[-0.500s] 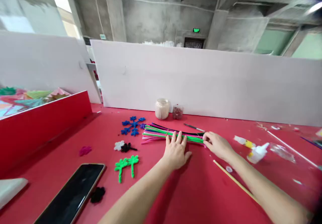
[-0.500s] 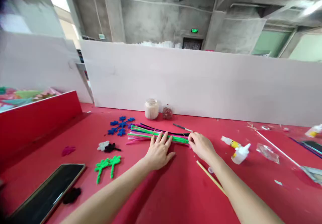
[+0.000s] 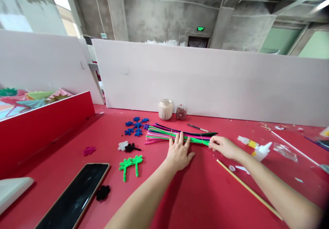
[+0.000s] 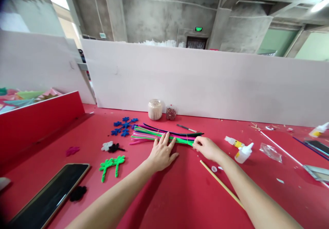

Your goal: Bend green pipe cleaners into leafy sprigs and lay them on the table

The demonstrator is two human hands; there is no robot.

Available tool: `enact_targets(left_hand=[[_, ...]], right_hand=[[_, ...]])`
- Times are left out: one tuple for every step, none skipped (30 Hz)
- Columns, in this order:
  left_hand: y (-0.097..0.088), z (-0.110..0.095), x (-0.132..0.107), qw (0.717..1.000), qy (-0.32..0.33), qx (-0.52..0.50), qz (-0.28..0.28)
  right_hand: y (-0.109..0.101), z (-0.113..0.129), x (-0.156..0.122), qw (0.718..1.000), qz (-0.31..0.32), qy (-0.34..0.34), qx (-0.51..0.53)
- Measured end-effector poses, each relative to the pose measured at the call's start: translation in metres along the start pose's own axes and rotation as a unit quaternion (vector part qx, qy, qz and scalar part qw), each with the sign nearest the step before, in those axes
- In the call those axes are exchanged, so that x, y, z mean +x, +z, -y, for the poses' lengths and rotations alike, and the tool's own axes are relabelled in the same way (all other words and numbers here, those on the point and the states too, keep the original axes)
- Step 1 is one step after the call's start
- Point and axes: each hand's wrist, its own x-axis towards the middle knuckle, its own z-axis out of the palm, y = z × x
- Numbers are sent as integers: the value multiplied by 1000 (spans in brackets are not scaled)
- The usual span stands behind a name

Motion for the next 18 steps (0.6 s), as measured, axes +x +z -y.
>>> enact_targets(left_hand=[[0, 0, -1, 1000, 0, 0, -1], [0, 0, -1, 1000, 0, 1, -2], [0, 0, -1, 1000, 0, 1, -3], [1, -1, -1, 1000, 0, 1, -3], [1, -1, -2, 1000, -1, 1, -3], [1, -1, -2, 1000, -1, 1, -2], [1, -1, -2, 1000, -2, 1, -2], [1, -1, -1, 1000, -2, 0, -1], [2, -1, -1, 1000, -3, 0, -1], [2, -1, -1, 1000, -4, -1, 0], [2, -1, -1, 1000, -4, -2, 0], [2, -1, -1, 1000, -6, -3, 1], [2, -1, -1, 1000, -7, -4, 1], [2, -1, -1, 1000, -9, -6, 2], [2, -1, -1, 1000, -10, -8, 2], [2, -1, 0, 1000, -12, -10, 3], [2, -2, 0, 1000, -14, -14, 3], [2, -2, 0, 1000, -16, -18, 3]], right_hand=[[-1, 0, 0, 1000, -6, 5, -1], [-2, -1, -1, 1000, -15, 9, -6], [-3, -2, -1, 999, -27, 14, -12], [-4, -3, -2, 999, -43, 19, -21], [-6, -4, -4, 997, -60, 23, -30], [-8, -6, -5, 996, -78, 28, -40], [-11, -8, -7, 994, -95, 32, -48], [-15, -10, -9, 992, -111, 36, -55], [-19, -11, -12, 990, -125, 40, -60], [-24, -13, -14, 987, -137, 46, -65], [-31, -14, -18, 985, -150, 53, -68], [-38, -15, -21, 982, -165, 62, -71], [-46, -16, -25, 978, -182, 74, -75], [-55, -16, -29, 971, -206, 87, -82], [-65, -17, -34, 963, -233, 99, -90], [-76, -18, -38, 952, -266, 113, -103], [-86, -19, -44, 937, -302, 128, -118], [-97, -21, -49, 921, -335, 145, -134]])
